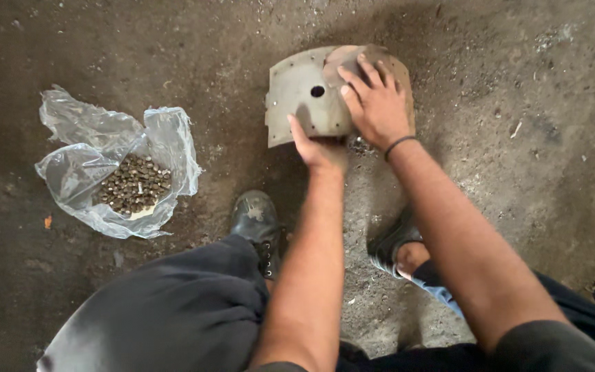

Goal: The person cleans a brake shoe by rubbing its surface with a piece of sandpaper and picking at the holes with a small tool, while a bag of rivets sits nearby on the floor.

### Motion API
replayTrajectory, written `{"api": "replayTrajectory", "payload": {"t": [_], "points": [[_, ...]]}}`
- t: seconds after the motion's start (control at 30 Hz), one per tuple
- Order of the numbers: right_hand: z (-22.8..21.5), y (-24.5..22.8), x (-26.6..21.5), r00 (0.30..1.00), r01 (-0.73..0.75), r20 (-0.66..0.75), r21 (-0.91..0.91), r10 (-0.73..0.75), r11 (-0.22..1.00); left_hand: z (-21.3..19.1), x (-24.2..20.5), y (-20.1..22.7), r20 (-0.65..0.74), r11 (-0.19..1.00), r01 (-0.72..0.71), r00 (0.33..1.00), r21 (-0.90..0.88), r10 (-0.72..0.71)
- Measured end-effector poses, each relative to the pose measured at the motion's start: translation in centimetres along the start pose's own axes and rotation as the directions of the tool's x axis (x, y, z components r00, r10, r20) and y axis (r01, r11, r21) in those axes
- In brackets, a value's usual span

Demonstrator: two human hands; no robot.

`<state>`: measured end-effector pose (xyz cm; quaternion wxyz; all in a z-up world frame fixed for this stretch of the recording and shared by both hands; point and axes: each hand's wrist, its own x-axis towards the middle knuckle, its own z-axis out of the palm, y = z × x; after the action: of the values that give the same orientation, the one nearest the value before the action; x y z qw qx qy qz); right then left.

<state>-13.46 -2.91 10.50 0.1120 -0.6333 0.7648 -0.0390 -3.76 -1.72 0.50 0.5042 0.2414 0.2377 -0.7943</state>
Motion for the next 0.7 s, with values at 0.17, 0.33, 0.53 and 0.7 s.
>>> {"api": "replayTrajectory", "payload": {"t": [0.17,0.33,0.53,0.7], "points": [[-1.0,1.1,-0.4,1.000,-0.003,0.002,0.012,0.002,1.000,1.2,1.6,-0.4,-0.115,0.999,-0.028,0.993,0.044,0.033],[-2.5,0.2,-4.7,0.999,-0.014,-0.044,0.002,0.014,1.000,2.5,0.1,0.4,-0.145,0.995,0.054,0.989,0.081,-0.042],[-4.4,-0.9,-8.9,0.972,-0.013,-0.233,-0.076,-0.005,0.997,7.6,0.2,2.2,0.132,0.885,0.024,0.987,0.465,-0.095],[-5.3,0.7,-9.6,0.906,0.101,-0.414,0.012,-0.087,0.995,13.1,0.1,0.9,0.119,0.489,-0.008,0.973,0.872,-0.197]]}}
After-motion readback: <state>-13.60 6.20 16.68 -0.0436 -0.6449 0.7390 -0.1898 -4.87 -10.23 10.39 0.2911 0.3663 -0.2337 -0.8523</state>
